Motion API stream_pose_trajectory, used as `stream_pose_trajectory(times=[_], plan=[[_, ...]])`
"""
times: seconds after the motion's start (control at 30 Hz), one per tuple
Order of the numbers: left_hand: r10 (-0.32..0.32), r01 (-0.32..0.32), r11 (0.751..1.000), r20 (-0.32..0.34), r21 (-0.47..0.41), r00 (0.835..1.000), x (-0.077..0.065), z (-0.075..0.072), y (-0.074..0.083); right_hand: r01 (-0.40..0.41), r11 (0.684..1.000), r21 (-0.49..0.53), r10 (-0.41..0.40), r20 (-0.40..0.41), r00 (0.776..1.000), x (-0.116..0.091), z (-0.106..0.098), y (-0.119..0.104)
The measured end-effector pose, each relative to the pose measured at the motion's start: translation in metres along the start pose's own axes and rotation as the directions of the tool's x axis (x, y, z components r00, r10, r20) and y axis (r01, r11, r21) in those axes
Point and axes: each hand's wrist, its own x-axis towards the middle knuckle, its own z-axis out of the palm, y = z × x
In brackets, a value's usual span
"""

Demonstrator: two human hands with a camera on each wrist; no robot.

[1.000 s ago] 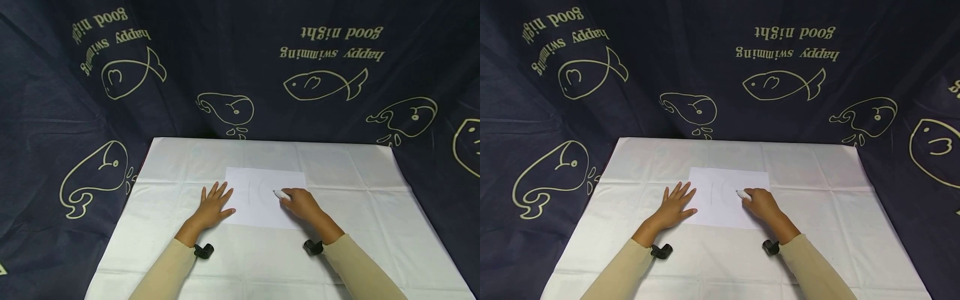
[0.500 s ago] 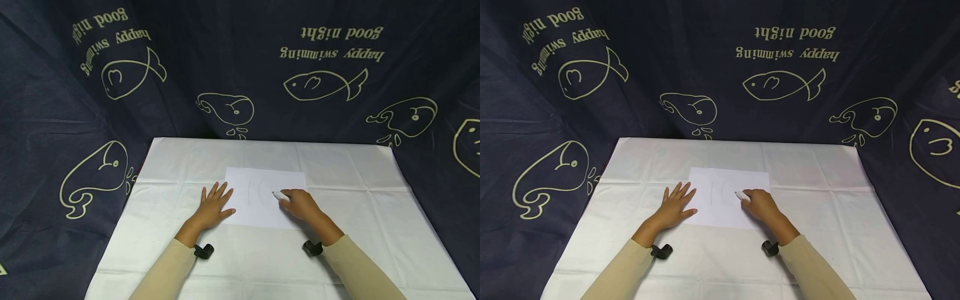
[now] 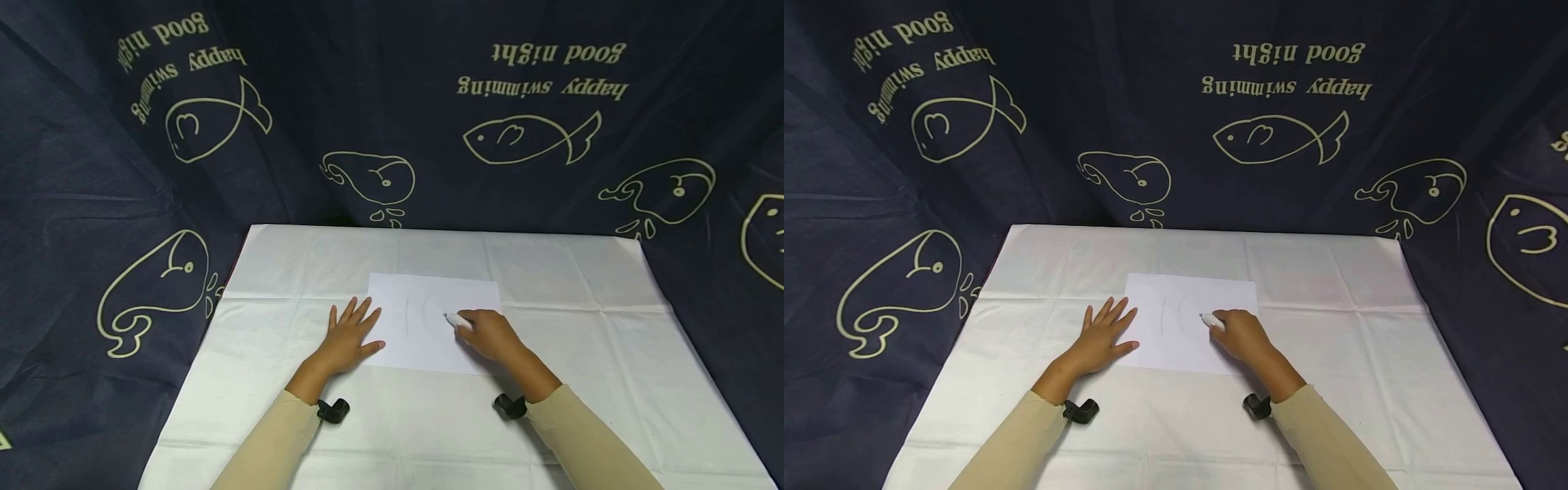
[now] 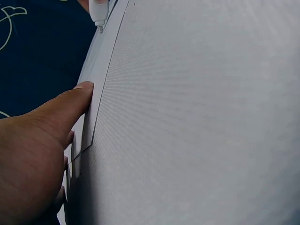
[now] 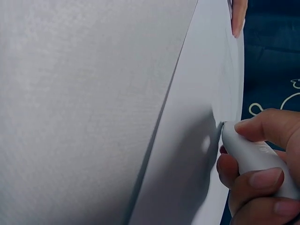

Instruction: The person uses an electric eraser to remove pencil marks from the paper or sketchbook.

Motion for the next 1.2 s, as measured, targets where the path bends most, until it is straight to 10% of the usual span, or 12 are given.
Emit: stream_pose_trajectory(times=[1.2], plan=[[0.0,0.0,1.0,-0.003,0.008,1.0,0.0007,0.0021,-0.0017,-0.005,1.0,0.004,0.005,-0.057,0.998,0.002,0.0004,0.0]])
